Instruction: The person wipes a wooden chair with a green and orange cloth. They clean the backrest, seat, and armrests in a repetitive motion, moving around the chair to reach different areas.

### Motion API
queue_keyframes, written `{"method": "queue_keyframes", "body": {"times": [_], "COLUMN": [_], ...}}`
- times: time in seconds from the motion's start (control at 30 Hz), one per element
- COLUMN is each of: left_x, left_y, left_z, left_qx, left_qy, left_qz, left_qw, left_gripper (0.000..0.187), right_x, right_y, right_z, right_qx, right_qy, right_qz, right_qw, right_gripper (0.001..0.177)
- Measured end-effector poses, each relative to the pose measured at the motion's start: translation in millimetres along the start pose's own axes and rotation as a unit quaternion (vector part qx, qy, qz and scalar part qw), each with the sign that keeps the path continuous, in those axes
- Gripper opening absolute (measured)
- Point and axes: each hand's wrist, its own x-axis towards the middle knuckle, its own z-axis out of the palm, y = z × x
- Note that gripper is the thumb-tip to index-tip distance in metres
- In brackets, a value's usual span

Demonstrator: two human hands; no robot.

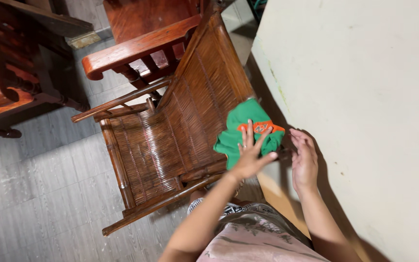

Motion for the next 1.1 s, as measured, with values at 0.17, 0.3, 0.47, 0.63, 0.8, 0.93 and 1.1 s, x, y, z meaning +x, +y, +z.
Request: {"method": "queue_keyframes", "body": {"times": [0.17,0.3,0.47,0.63,0.8,0.93,1.1], "left_x": [29,78,75,14,38,110,203], "left_y": [6,-1,-23,-31,-14,1,10], "left_z": [4,-26,-18,14,-8,-59,-117], "left_qx": [-0.020,-0.032,0.009,0.043,0.037,0.038,0.091], "left_qy": [0.102,0.173,0.178,0.095,0.138,0.203,0.273], "left_qz": [-0.069,-0.056,-0.012,0.023,0.016,-0.018,-0.081], "left_qw": [0.992,0.983,0.984,0.994,0.990,0.978,0.954], "left_gripper": [0.073,0.067,0.054,0.052,0.053,0.055,0.066], "right_x": [10,36,57,72,76,72,86], "right_y": [-2,-13,-20,-13,-2,1,-12], "right_z": [12,31,62,83,78,79,116], "right_qx": [-0.038,-0.089,-0.185,-0.200,-0.260,-0.382,-0.518], "right_qy": [-0.006,-0.034,-0.049,-0.031,0.009,-0.019,-0.085], "right_qz": [-0.038,-0.064,-0.050,-0.109,-0.118,-0.167,-0.035], "right_qw": [0.999,0.993,0.980,0.973,0.958,0.909,0.851], "right_gripper": [0.044,0.046,0.045,0.042,0.045,0.050,0.078]}}
